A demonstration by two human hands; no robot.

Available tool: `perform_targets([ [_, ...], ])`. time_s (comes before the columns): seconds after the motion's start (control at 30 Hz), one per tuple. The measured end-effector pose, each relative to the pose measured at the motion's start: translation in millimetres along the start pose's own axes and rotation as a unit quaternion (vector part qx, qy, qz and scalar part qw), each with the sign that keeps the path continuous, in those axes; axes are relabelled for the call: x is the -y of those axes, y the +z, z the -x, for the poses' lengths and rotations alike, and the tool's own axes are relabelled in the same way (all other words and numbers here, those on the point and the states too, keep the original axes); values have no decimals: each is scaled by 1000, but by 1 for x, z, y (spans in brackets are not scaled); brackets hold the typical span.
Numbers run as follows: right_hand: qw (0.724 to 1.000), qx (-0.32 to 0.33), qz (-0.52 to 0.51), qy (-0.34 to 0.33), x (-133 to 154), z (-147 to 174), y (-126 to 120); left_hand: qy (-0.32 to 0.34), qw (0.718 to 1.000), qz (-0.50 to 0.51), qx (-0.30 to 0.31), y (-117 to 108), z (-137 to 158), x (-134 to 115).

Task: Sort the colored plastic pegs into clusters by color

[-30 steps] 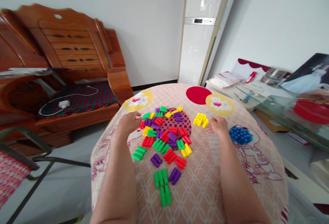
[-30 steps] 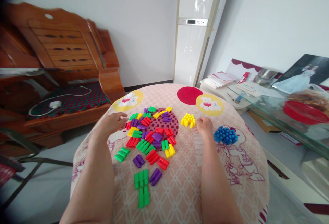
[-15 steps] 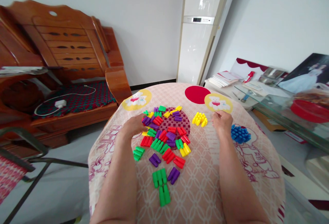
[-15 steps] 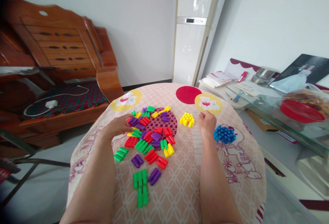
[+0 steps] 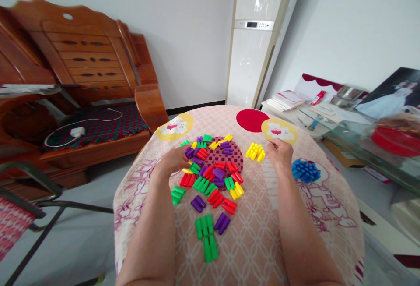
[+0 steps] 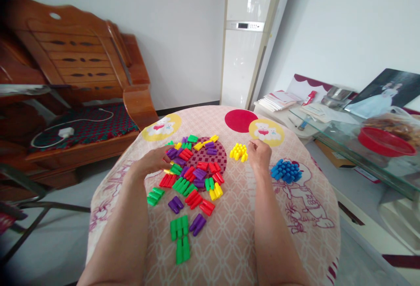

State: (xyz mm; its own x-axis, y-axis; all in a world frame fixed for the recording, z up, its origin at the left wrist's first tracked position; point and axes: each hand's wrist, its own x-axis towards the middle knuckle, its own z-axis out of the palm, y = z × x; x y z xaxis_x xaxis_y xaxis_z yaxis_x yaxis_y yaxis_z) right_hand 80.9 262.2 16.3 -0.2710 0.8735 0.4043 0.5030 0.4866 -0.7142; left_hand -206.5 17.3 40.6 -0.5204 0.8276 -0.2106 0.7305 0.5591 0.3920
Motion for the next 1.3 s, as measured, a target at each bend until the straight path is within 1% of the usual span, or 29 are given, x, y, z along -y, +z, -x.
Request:
perform_targets([
  [0.13,1000,13,-14,5,7,2,0,23,999,-12,20,4,-1,-5],
  [0.33,999,24,-39,5,17,6,0,39,999,-3,11,8,1,-11],
  [0.43,997,28,-69,13,23,8,1,43,999,30,6,2,3,-9],
  [0.5,993,44,-108,21,32,11,1,43,996,75,-25,-3,5,-6],
  [0.57,985,82,-153,23,45,17,3,49,987,139,-67,-8,5,-5],
  [0.67,963,174,-208,6,65,30,11,88,959,247,-105,-7,4,-13],
  [0.73,944,240,-226,-12,75,39,19,125,937,310,-102,-2,1,-26],
  [0.8,927,291,-236,-22,81,47,27,154,915,361,-92,5,-1,-42],
  [0.83,920,309,-242,-20,83,50,32,164,907,379,-88,9,-3,-49],
  [0.9,908,328,-262,7,84,54,38,175,894,404,-86,17,-5,-63],
  [0.97,899,327,-287,45,85,55,41,184,882,424,-88,25,-8,-74],
  [1.03,894,312,-313,71,84,55,41,194,869,445,-92,32,-10,-83],
  [1.13,893,281,-342,84,82,51,36,215,856,460,-94,40,-11,-92],
  [1.2,902,251,-341,85,76,43,29,227,856,452,-107,42,-12,-94],
  [1.23,912,228,-328,87,71,38,25,226,860,442,-122,42,-13,-93],
  [1.3,943,158,-279,95,57,25,15,208,874,406,-165,40,-15,-87],
])
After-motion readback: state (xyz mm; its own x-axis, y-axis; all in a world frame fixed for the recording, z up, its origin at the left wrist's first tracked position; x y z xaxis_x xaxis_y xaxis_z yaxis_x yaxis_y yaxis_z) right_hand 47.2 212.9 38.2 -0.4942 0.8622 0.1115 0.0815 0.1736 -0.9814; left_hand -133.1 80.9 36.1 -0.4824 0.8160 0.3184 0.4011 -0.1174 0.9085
